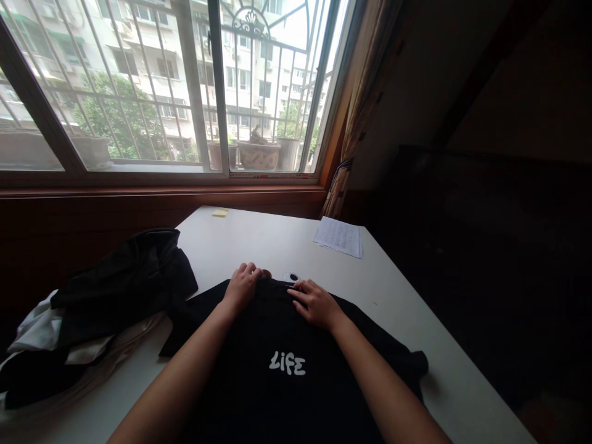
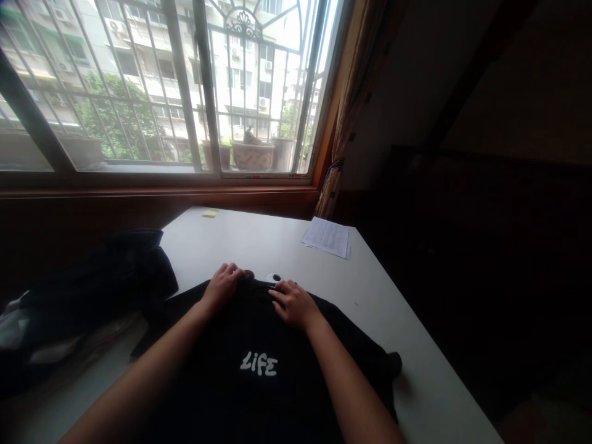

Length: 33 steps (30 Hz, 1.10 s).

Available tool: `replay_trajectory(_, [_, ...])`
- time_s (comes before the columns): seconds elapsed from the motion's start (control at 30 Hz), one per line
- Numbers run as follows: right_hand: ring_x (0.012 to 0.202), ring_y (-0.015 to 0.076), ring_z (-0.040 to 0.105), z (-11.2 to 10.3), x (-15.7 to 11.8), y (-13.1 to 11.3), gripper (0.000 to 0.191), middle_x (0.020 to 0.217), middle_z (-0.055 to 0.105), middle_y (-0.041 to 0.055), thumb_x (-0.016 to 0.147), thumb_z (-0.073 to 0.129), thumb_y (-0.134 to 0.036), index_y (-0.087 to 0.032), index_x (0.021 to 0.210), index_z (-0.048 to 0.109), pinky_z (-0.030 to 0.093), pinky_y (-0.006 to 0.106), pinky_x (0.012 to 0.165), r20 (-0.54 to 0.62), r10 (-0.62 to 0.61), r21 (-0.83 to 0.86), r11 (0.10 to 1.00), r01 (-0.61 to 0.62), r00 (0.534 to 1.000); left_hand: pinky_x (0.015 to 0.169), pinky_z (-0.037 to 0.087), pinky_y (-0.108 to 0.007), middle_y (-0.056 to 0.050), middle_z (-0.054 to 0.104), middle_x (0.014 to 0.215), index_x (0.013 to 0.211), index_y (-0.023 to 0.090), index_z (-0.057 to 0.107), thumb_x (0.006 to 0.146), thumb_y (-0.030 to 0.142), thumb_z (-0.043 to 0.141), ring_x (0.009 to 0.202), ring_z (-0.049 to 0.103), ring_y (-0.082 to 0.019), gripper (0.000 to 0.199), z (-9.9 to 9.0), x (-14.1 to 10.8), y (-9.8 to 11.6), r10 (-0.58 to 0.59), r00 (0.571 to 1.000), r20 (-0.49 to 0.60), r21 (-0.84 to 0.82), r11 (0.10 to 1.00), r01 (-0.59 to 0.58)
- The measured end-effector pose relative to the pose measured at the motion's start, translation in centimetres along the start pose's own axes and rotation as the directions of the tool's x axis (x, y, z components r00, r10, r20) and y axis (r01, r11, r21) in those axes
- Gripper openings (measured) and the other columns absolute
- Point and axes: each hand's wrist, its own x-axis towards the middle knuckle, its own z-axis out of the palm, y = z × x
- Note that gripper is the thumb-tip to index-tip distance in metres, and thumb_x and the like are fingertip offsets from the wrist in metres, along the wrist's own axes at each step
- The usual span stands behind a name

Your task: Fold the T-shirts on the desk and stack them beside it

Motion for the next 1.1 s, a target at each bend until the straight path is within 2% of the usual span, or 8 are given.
replay_trajectory(0.13, [0.116, 0.0268, 0.055, 0.2, 0.0, 0.2, 0.040, 0.129, 0.061, 0.0079, 0.094, 0.058, -0.031, -0.030, 0.134, 0.065, 0.050, 0.047, 0.103, -0.018, -0.006, -0.036, 0.999, 0.005, 1.000, 0.096, 0.048, -0.038, -0.005, 0.064, 0.113, 0.112, 0.026, 0.068, 0.091, 0.006, 0.052, 0.105, 0.053, -0.023, 0.033, -0.4, -0.3, 0.5, 0.164, 0.986, 0.014, -0.051, 0.985, -0.163])
replay_trajectory(0.27, [0.112, 0.0261, 0.056, 0.1, 0.1, 0.0, 0.039, 0.126, 0.062, 0.0074, 0.093, 0.059, -0.028, -0.032, 0.132, 0.066, 0.052, 0.046, 0.100, -0.024, -0.025, -0.035, 0.999, 0.024, 0.999, 0.099, 0.048, -0.040, -0.006, 0.065, 0.113, 0.121, 0.026, 0.068, 0.093, 0.017, 0.056, 0.109, 0.055, -0.023, 0.032, -0.5, -0.7, 1.0, 0.417, 0.909, 0.021, -0.133, 0.902, -0.411])
replay_trajectory(0.33, [0.111, 0.0258, 0.057, 0.0, 0.0, -0.1, 0.039, 0.124, 0.062, 0.0076, 0.092, 0.060, -0.027, -0.031, 0.130, 0.067, 0.052, 0.046, 0.099, -0.031, -0.029, -0.026, 0.999, 0.028, 0.999, 0.099, 0.049, -0.041, -0.007, 0.066, 0.113, 0.125, 0.028, 0.068, 0.094, 0.021, 0.058, 0.110, 0.055, -0.024, 0.034, -0.5, -0.8, 1.0, 0.458, 0.888, 0.030, -0.148, 0.881, -0.450])
replay_trajectory(0.53, [0.111, 0.0255, 0.057, 0.0, -0.1, 0.0, 0.040, 0.124, 0.063, 0.0076, 0.091, 0.060, -0.026, -0.029, 0.131, 0.065, 0.053, 0.045, 0.099, -0.040, -0.007, 0.007, 1.000, 0.008, 0.999, 0.100, 0.049, -0.040, -0.007, 0.066, 0.113, 0.127, 0.029, 0.069, 0.096, 0.026, 0.057, 0.111, 0.056, -0.024, 0.033, -0.3, -0.7, 0.7, 0.433, 0.900, 0.050, -0.148, 0.894, -0.422])
replay_trajectory(0.73, [0.114, 0.0271, 0.055, 0.2, 0.1, -0.1, 0.048, 0.124, 0.062, 0.0098, 0.090, 0.061, -0.027, -0.024, 0.137, 0.058, 0.050, 0.047, 0.104, -0.041, 0.028, 0.010, 1.000, -0.028, 0.999, 0.104, 0.047, -0.045, -0.010, 0.060, 0.126, 0.144, 0.028, 0.052, 0.097, 0.035, 0.056, 0.116, 0.052, -0.027, 0.048, -0.3, -0.7, 0.9, 0.403, 0.910, 0.099, -0.094, 0.914, -0.395])
replay_trajectory(0.87, [0.113, 0.0271, 0.055, 0.4, 0.1, 0.1, 0.047, 0.125, 0.061, 0.0105, 0.090, 0.060, -0.027, -0.023, 0.136, 0.058, 0.050, 0.047, 0.103, -0.032, 0.033, -0.003, 0.999, -0.033, 0.999, 0.104, 0.046, -0.046, -0.008, 0.057, 0.133, 0.149, 0.032, 0.045, 0.095, 0.029, 0.057, 0.122, 0.049, -0.028, 0.056, -0.5, -0.6, 0.9, 0.355, 0.920, 0.167, -0.094, 0.934, -0.344])
replay_trajectory(1.0, [0.114, 0.0274, 0.055, 0.5, 0.1, 0.3, 0.045, 0.125, 0.061, 0.0106, 0.089, 0.060, -0.027, -0.023, 0.134, 0.059, 0.050, 0.048, 0.104, -0.028, 0.033, -0.011, 0.999, -0.034, 0.999, 0.096, 0.049, -0.042, -0.006, 0.058, 0.130, 0.140, 0.035, 0.054, 0.094, 0.028, 0.058, 0.121, 0.050, -0.028, 0.047, -0.9, 0.1, 1.9, 0.262, 0.937, 0.232, -0.113, 0.964, -0.241])
replay_trajectory(1.1, [0.116, 0.0278, 0.055, 0.6, 0.2, 0.4, 0.045, 0.126, 0.060, 0.0109, 0.089, 0.060, -0.027, -0.023, 0.134, 0.059, 0.049, 0.048, 0.105, -0.028, 0.035, -0.019, 0.999, -0.035, 0.999, 0.086, 0.050, -0.040, -0.007, 0.063, 0.119, 0.127, 0.034, 0.064, 0.095, 0.033, 0.060, 0.114, 0.052, -0.029, 0.032, -0.8, 0.7, 3.2, 0.139, 0.965, 0.223, -0.099, 0.988, -0.120])
